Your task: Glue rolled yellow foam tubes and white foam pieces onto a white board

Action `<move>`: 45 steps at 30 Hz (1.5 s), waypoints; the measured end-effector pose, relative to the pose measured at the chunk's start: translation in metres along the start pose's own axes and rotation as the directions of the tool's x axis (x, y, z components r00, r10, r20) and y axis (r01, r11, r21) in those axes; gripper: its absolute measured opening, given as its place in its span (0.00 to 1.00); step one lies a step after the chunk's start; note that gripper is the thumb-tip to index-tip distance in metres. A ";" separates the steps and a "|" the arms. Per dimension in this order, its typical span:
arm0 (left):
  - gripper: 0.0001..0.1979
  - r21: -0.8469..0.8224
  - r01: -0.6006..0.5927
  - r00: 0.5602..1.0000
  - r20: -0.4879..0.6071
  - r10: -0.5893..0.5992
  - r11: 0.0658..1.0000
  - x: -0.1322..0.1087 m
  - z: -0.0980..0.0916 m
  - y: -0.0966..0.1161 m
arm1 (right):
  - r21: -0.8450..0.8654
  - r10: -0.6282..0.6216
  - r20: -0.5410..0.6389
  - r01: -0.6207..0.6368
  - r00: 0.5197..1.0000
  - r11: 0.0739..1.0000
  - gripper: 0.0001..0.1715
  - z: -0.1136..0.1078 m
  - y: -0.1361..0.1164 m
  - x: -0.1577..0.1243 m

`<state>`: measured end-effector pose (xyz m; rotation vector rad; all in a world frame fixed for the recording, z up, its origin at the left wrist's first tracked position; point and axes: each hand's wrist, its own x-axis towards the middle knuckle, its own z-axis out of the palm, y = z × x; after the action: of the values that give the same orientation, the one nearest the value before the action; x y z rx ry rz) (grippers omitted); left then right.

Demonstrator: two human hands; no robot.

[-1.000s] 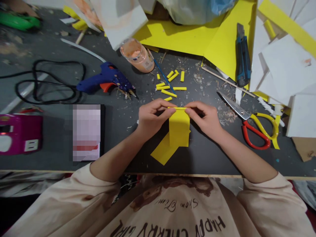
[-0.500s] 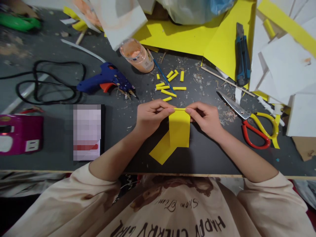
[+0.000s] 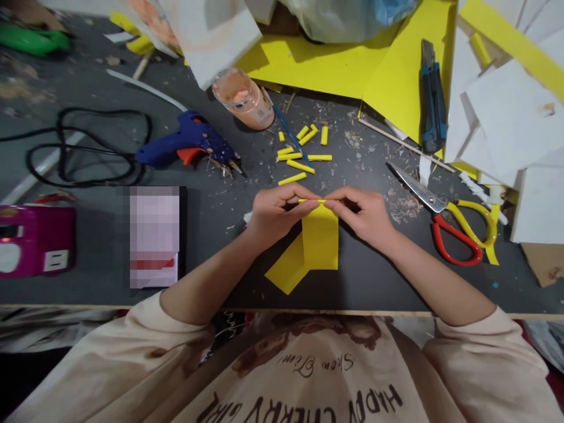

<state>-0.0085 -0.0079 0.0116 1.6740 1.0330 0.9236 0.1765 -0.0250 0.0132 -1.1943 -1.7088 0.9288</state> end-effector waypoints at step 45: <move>0.19 0.294 -0.161 0.987 0.073 0.146 0.942 -0.003 -0.004 -0.004 | 0.084 0.162 0.140 -0.175 0.977 0.981 0.23 -0.001 0.001 0.003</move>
<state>-0.0140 -0.0089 0.0080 2.0442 1.0594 0.8497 0.1777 -0.0222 0.0135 -1.2514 -1.6637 1.2037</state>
